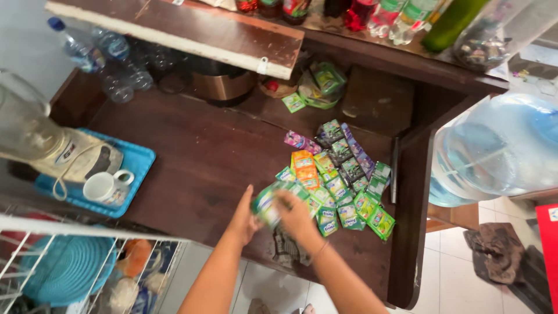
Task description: The person wipes small snack packets with a cloth and hangs them on a hanging display rack. The person repeatedly picks up packets, wipes them, and places them on the rack.
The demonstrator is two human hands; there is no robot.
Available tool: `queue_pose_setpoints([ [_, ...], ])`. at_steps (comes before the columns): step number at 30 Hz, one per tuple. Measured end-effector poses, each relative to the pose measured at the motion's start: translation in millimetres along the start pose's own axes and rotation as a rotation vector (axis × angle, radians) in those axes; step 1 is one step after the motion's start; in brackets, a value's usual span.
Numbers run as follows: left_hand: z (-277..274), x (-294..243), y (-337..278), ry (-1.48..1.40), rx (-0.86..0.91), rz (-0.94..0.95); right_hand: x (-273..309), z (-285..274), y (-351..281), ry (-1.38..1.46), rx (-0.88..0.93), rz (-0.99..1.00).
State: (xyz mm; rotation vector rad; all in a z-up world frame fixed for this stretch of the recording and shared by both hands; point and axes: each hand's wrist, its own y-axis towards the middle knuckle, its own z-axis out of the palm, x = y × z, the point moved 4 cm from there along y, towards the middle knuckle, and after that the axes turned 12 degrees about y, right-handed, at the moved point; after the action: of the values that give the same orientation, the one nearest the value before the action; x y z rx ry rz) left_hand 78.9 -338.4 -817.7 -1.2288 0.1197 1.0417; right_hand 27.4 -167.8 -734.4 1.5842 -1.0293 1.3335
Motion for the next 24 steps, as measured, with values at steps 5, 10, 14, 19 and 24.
queue_pose_setpoints([
  [5, -13.0, -8.8, -15.3, 0.089, 0.014, 0.126, -75.9, 35.8, -41.3, 0.738, 0.235, 0.402],
  [10, -20.5, -17.0, -41.0, 0.342, -0.058, 0.334, -136.1, 9.8, -95.3, -0.622, 0.006, -0.071],
  [14, -9.5, -57.3, -59.7, 0.491, -0.100, 0.511, -162.0, 1.9, -80.5, -0.961, 0.132, -0.047],
  [19, 12.2, -83.1, -94.3, 0.474, -0.057, 0.648, -139.1, -38.6, -79.8, -0.380, -0.178, 0.304],
  [24, 34.1, -103.8, -127.0, 0.242, 0.053, 0.642, -67.9, -68.0, -76.1, 0.787, -0.256, 0.558],
])
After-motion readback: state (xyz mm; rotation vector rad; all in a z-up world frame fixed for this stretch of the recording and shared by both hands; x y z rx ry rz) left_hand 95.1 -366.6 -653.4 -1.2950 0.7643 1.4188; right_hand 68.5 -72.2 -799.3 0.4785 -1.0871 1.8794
